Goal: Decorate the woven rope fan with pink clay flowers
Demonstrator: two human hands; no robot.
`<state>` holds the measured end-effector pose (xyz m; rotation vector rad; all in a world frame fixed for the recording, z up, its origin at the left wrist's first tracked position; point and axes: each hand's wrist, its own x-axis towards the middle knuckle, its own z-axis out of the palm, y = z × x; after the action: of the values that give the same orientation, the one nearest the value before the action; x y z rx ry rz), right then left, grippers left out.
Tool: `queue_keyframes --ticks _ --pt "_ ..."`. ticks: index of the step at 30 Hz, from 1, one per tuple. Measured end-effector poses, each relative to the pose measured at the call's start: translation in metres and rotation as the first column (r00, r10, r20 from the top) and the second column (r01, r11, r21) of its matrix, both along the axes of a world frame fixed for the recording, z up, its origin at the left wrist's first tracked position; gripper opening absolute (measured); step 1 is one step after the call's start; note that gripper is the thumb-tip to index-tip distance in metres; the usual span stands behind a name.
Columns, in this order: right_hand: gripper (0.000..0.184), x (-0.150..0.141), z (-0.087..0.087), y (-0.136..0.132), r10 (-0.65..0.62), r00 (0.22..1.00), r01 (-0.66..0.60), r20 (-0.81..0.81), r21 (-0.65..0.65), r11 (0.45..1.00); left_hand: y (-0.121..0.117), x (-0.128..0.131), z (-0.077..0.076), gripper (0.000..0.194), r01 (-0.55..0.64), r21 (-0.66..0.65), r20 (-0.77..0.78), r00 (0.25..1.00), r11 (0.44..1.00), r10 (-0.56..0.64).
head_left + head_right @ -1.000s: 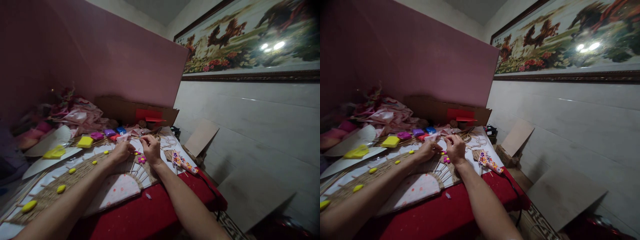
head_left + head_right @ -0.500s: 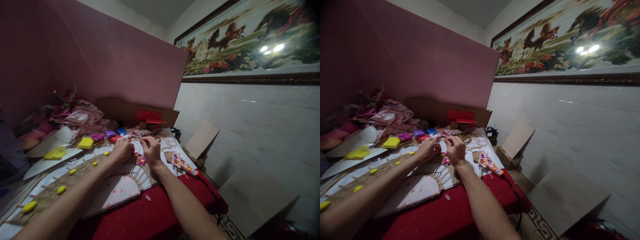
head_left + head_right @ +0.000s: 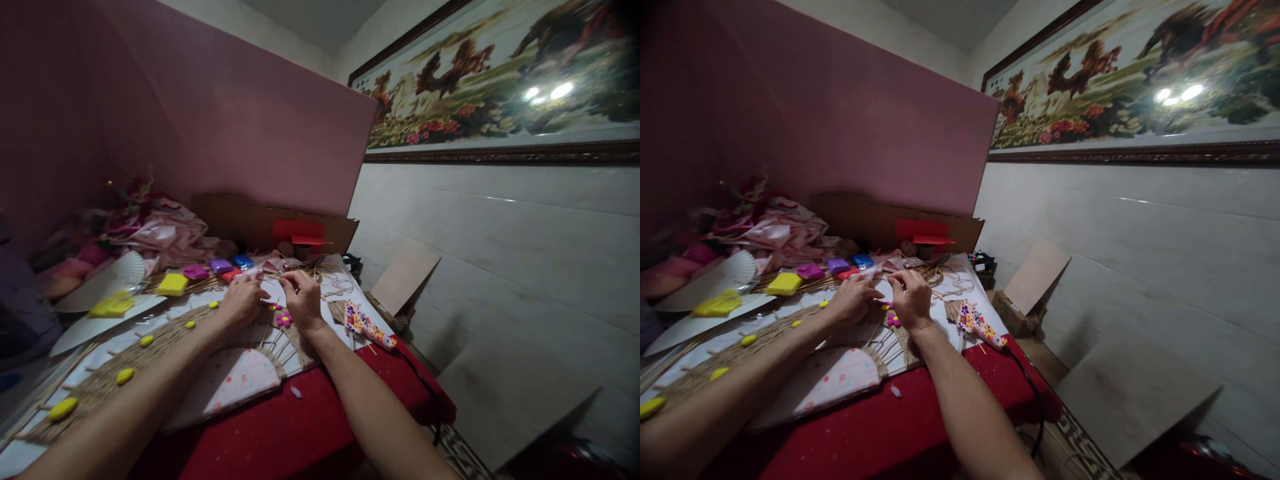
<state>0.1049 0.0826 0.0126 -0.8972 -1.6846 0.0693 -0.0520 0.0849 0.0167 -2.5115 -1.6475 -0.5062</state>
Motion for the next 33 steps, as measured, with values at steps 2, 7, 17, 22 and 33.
queue_keyframes --ticks 2,7,17,22,33 --pt "0.013 0.0 0.0 0.0 -0.002 1.0 0.002 -0.004 -0.002 1.0 -0.003 0.0 -0.001 0.036 0.004 0.015 -0.035 0.999 1.0 -0.003" --pt "0.013 0.0 0.0 0.0 0.002 1.0 -0.002 -0.005 -0.001 1.0 -0.005 -0.001 -0.007 0.035 0.025 0.036 -0.052 0.998 0.999 -0.023" --pt "0.013 0.0 0.0 0.0 0.001 1.0 -0.001 -0.003 -0.001 1.0 -0.011 0.001 -0.007 0.031 -0.01 0.063 -0.089 0.996 0.998 0.016" --pt "0.013 0.0 0.001 -0.001 -0.001 1.0 0.001 -0.004 0.004 1.0 -0.013 0.001 -0.004 0.032 0.042 0.097 -0.147 0.989 0.994 -0.028" --pt "0.012 0.0 0.001 0.0 0.002 1.0 -0.002 -0.007 0.013 1.0 -0.019 0.005 -0.002 0.028 0.122 0.183 -0.221 0.972 0.976 -0.08"
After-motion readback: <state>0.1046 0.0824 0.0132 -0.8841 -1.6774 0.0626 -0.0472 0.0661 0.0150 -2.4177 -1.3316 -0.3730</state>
